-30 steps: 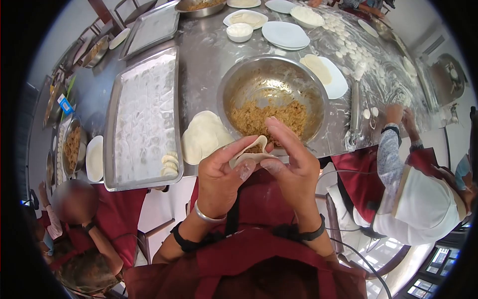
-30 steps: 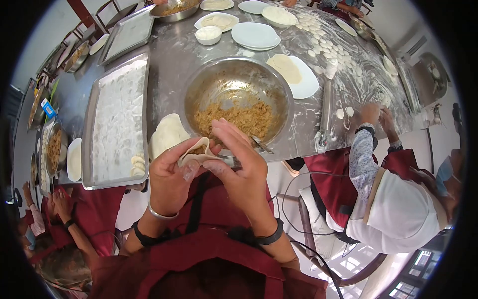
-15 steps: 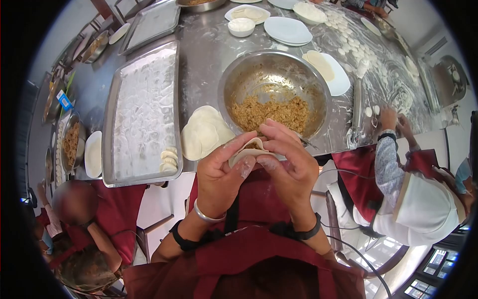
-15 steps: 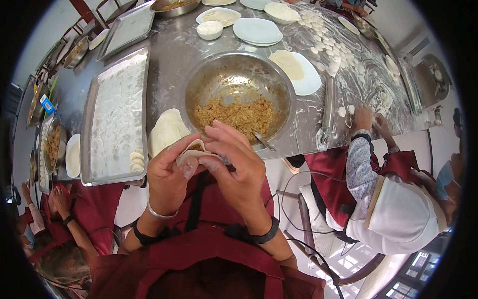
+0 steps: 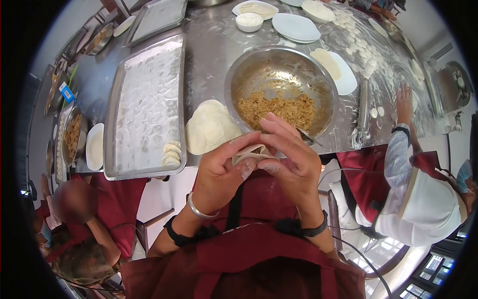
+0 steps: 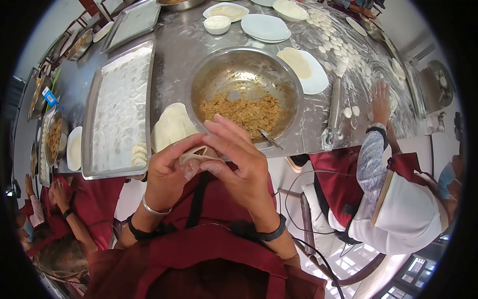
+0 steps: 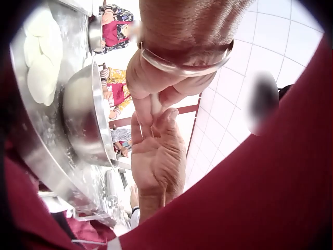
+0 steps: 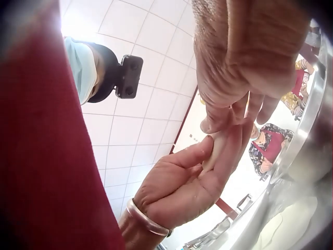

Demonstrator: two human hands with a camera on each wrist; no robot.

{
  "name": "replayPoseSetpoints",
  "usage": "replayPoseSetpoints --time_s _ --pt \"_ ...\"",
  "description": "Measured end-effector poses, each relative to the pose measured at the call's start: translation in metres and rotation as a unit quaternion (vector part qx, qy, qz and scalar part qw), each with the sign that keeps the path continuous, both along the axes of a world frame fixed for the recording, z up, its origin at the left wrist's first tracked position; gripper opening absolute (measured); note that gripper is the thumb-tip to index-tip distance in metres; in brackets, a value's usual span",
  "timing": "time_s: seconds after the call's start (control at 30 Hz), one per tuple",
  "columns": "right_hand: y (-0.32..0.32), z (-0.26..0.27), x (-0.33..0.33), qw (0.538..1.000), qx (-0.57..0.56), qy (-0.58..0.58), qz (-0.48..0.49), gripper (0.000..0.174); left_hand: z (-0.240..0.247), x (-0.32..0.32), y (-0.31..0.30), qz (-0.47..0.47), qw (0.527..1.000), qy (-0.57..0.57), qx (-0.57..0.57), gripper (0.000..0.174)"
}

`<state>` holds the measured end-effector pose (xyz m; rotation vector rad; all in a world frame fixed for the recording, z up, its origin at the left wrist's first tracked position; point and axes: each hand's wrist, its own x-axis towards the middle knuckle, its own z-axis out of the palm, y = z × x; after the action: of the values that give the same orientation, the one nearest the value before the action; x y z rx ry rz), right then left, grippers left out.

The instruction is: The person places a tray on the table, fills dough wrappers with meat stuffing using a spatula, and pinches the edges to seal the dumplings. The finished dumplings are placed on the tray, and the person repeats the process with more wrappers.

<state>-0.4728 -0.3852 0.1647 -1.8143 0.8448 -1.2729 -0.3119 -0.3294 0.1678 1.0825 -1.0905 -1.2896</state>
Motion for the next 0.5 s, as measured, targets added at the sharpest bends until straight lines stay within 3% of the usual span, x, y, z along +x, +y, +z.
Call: replayPoseSetpoints --time_s 0.2,0.3,0.4,0.5 --pt "-0.005 -0.005 0.001 0.993 -0.101 0.064 0.011 0.022 0.001 0.008 -0.004 -0.039 0.997 -0.073 -0.005 0.045" --pt "-0.003 -0.001 0.001 0.986 -0.134 0.095 0.020 0.020 0.018 0.016 -0.010 -0.109 0.975 -0.194 -0.020 0.048" --pt "-0.006 0.001 0.000 0.983 -0.137 0.115 0.029 0.022 0.013 0.022 -0.016 -0.156 0.961 -0.222 -0.046 0.055" --pt "-0.006 0.006 0.000 0.985 -0.110 0.133 0.010 0.023 0.006 0.017 -0.017 -0.096 0.981 -0.161 -0.048 0.060"
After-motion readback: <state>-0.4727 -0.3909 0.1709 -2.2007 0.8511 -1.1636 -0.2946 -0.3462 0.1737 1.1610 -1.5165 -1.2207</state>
